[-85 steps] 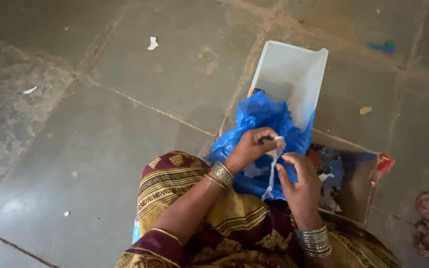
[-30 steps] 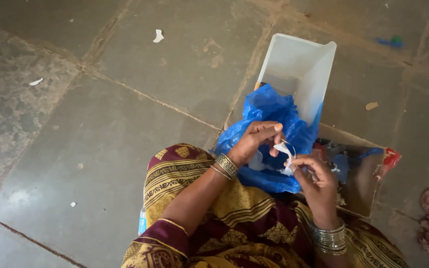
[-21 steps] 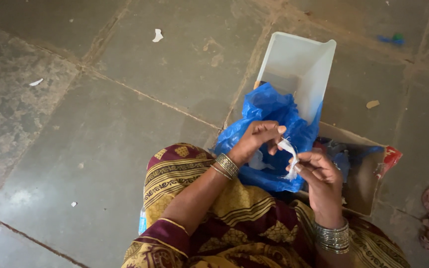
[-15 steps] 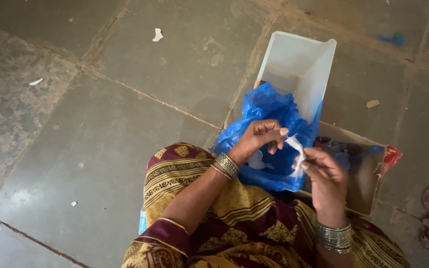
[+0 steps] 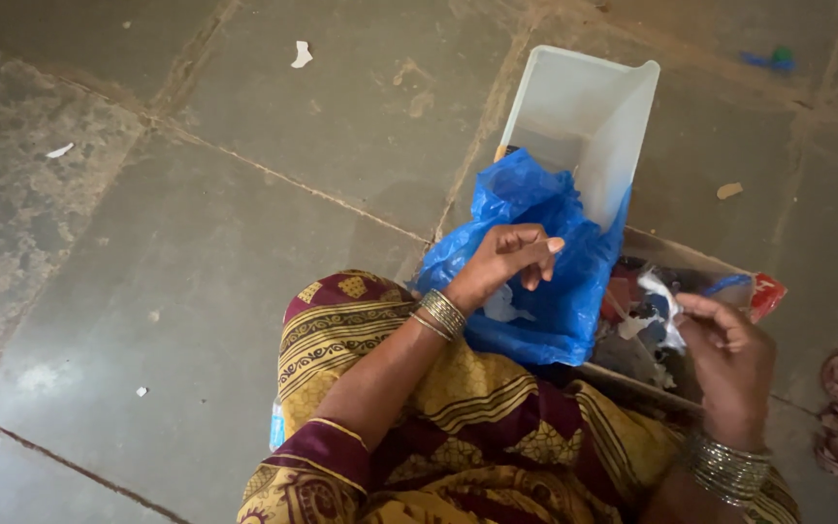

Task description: The person sits on the floor and sorts small plastic pieces from a blue bag into a white container and a cardboard box. They pick up individual pieces, separate them by hand, and place them into the respective containers.

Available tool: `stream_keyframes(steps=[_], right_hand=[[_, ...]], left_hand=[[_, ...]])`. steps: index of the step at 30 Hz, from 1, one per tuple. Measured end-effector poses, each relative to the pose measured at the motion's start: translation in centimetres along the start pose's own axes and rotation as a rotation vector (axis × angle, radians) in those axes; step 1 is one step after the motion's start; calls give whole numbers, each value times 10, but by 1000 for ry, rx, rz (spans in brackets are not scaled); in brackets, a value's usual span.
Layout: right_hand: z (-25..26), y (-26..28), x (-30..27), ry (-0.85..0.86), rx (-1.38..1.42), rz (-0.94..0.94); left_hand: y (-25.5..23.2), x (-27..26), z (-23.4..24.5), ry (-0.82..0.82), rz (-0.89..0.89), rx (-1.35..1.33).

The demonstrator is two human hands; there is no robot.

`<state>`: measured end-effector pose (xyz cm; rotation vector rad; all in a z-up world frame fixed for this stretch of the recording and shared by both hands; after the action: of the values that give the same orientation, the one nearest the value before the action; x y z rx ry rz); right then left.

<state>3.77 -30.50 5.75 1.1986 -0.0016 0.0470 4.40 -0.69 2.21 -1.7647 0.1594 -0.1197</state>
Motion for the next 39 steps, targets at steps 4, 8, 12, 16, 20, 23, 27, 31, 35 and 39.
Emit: stream_keyframes(steps=[4, 8, 12, 16, 20, 23, 27, 31, 35, 39], right_hand=[[7, -19, 5, 14, -331, 57], [4, -32, 7, 49, -428, 47], [-16, -52, 12, 239, -379, 34], [-45, -82, 16, 411, -571, 120], [-64, -109, 20, 514, -553, 299], [-75, -146, 29, 588, -669, 150], [-67, -187, 34, 623, -564, 2], [-63, -228, 38, 643, -780, -143], [-68, -248, 41, 685, -859, -295], [-71, -238, 43, 637, -798, -341]], left_hand=[[5, 1, -1, -11, 10, 32], [14, 3, 0, -49, 18, 117], [24, 8, 4, -125, 33, 220], [27, 9, 8, -154, 29, 253], [28, 8, 8, -164, -2, 275], [30, 8, 7, -161, 8, 260], [30, 8, 6, -144, -5, 304], [33, 7, 5, -135, -2, 339], [36, 9, 6, -151, 18, 467], [49, 12, 10, -215, -40, 634]])
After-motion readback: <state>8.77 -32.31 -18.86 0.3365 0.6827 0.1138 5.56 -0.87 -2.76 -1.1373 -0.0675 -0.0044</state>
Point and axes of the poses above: each hand's wrist, its own x-axis towards the middle knuckle, its own z-axis out of the back of the hand, y = z × x, the point moved 5 cm from there along x, towards the middle knuckle, and after that the axes turned 9 degrees about x, right-handed, at the moved point
